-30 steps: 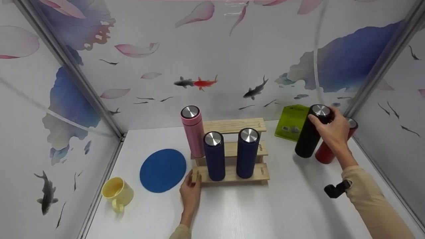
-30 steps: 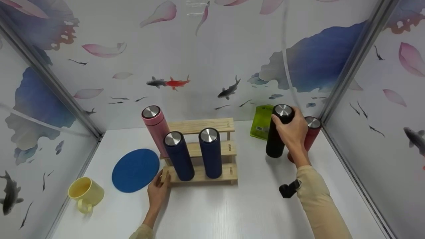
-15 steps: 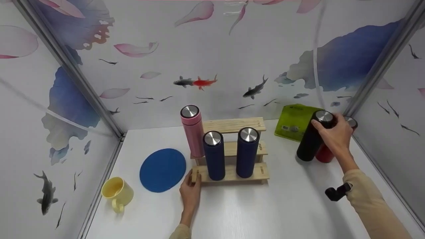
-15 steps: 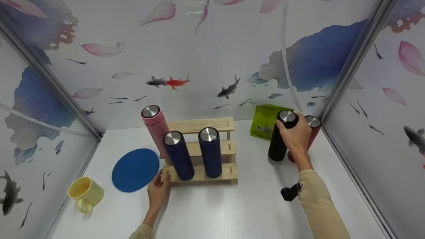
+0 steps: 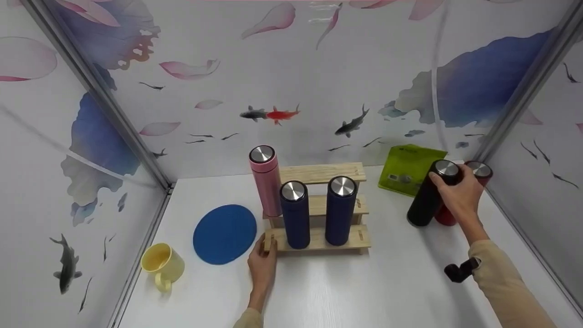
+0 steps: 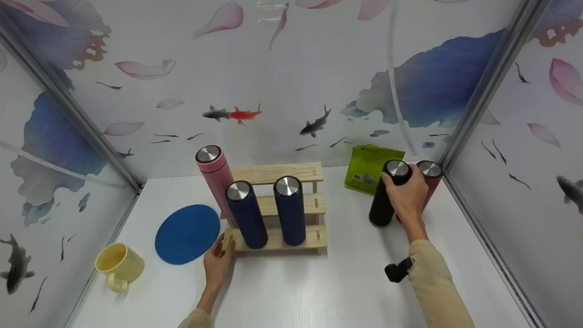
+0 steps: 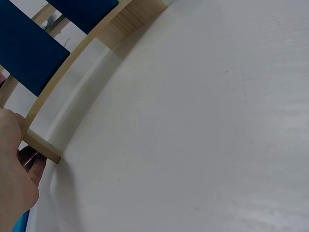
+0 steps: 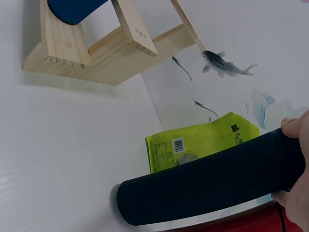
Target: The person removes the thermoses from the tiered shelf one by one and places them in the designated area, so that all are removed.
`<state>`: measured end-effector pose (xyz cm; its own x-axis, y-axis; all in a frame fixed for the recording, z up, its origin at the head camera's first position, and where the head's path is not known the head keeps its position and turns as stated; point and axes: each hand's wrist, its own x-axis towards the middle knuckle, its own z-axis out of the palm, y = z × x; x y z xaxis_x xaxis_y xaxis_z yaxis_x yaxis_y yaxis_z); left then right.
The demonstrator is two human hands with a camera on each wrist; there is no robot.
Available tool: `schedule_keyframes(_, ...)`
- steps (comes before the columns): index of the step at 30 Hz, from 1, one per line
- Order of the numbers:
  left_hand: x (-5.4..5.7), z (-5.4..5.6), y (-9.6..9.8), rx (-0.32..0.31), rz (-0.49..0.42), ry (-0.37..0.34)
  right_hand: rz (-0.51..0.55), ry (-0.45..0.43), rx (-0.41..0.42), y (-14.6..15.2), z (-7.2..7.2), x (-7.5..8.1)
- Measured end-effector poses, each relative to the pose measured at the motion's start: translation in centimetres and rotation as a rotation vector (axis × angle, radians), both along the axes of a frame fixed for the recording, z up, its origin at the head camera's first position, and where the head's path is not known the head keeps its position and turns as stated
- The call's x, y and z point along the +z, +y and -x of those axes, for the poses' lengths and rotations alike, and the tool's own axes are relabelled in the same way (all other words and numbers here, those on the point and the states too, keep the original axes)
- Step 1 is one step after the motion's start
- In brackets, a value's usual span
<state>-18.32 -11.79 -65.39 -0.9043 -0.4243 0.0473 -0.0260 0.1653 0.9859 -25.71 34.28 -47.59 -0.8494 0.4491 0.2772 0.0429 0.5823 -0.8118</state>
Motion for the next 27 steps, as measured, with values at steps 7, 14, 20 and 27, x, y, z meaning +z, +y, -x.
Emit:
schedule_keyframes(7,0.09,-0.02,0.02,-0.004,-0.001,0.012,0.000,-0.003,0.008,0.07,0.11,-0.81)
schedule_keyframes(14,0.36,-0.18,0.04,-0.002,0.023,0.012,-0.034,-0.001,0.019,-0.13,0.25,-0.82)
schedule_keyframes(20,0.43,-0.11,0.00,0.011,0.018,0.005,-0.040,-0.043,0.041,-0.25,-0.04,-0.47)
schedule_keyframes(27,0.21,-0.07,0.09,0.007,0.009,0.008,-0.042,-0.042,0.054,-0.32,-0.62,0.00)
